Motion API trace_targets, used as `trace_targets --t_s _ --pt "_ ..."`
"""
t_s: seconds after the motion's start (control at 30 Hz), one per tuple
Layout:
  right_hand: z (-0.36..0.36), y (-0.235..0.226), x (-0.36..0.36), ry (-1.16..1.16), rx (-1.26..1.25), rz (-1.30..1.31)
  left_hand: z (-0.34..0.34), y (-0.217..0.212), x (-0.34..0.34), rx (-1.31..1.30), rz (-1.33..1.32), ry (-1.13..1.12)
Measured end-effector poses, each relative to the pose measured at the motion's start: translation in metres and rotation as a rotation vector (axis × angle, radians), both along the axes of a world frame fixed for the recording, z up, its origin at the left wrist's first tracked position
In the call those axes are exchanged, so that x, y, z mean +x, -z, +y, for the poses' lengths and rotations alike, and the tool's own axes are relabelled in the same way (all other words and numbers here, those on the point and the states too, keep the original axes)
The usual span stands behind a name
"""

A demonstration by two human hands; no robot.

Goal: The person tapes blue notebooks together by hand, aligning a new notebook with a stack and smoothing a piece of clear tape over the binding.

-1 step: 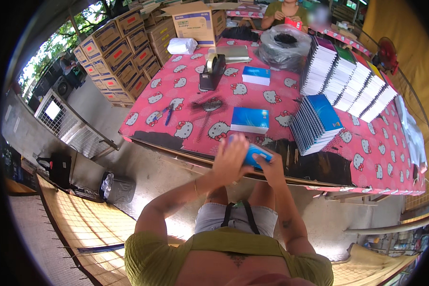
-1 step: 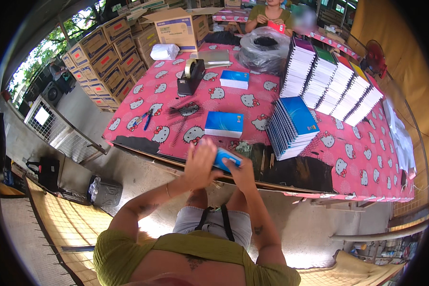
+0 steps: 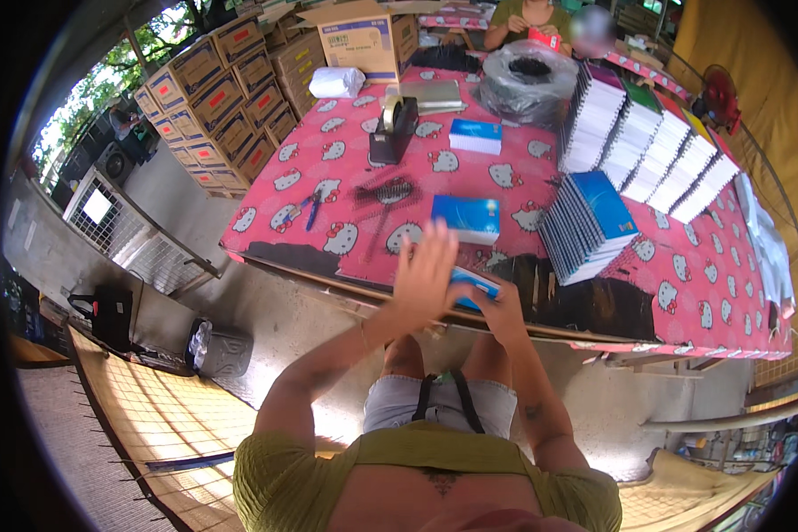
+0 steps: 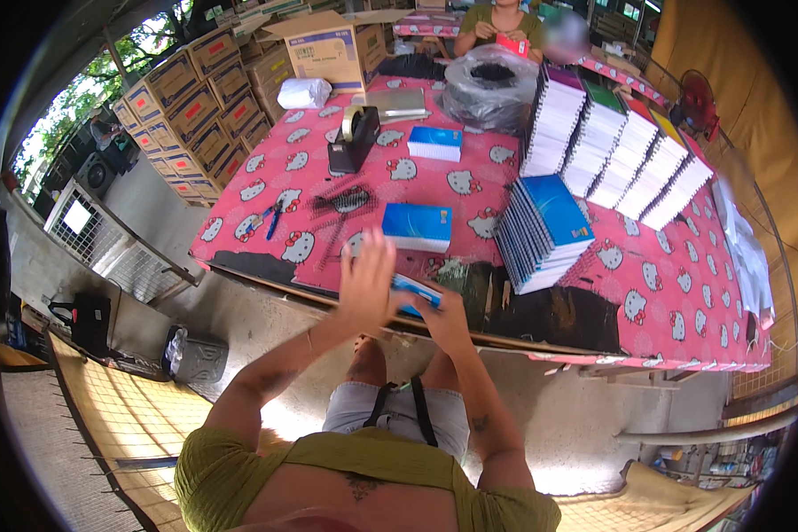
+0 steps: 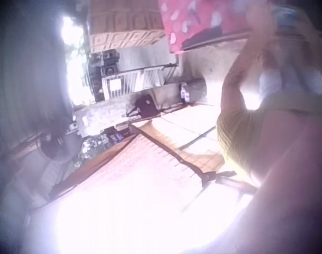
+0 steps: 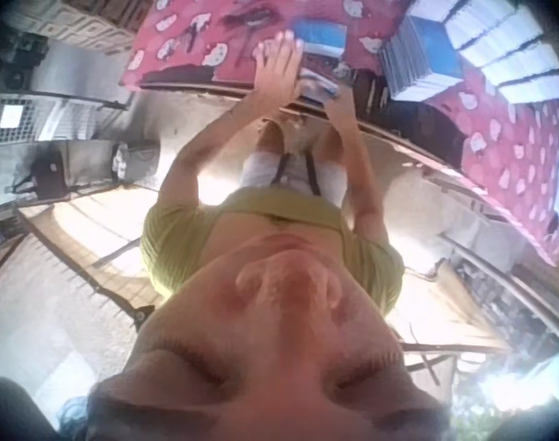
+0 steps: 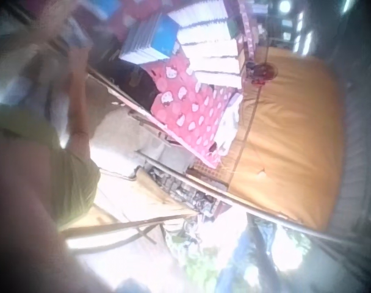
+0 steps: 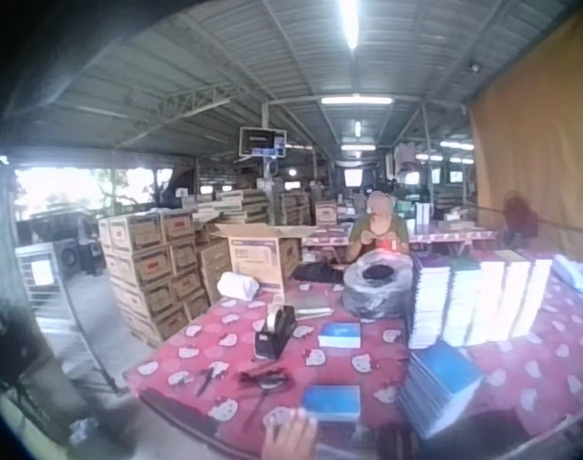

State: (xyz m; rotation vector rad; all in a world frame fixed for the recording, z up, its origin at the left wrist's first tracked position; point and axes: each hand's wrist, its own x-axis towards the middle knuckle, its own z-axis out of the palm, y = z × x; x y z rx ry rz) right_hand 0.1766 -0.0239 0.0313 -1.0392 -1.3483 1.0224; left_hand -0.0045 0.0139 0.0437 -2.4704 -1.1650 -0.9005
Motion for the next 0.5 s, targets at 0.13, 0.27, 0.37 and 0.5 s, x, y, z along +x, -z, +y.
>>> trace_targets --t_s 0.13,0.27,0.37,0.5 --pt "0.000 -0.006 -0.006 -0.004 -0.087 0.221 -0.017 0.020 0.004 -0.046 -0.011 0.075" --pt "0.016 0.010 0.014 -0.022 -0.009 0.042 -0.016 0.015 0.004 0.006 -0.116 0.099" --pt "0.026 0.028 0.012 -0.055 -0.011 -0.042 0.019 -0.010 -0.008 -0.132 -0.033 0.171" --pt "0.027 0.037 0.013 -0.152 -0.098 -0.051 0.021 -0.008 -0.011 -0.212 0.116 0.185"
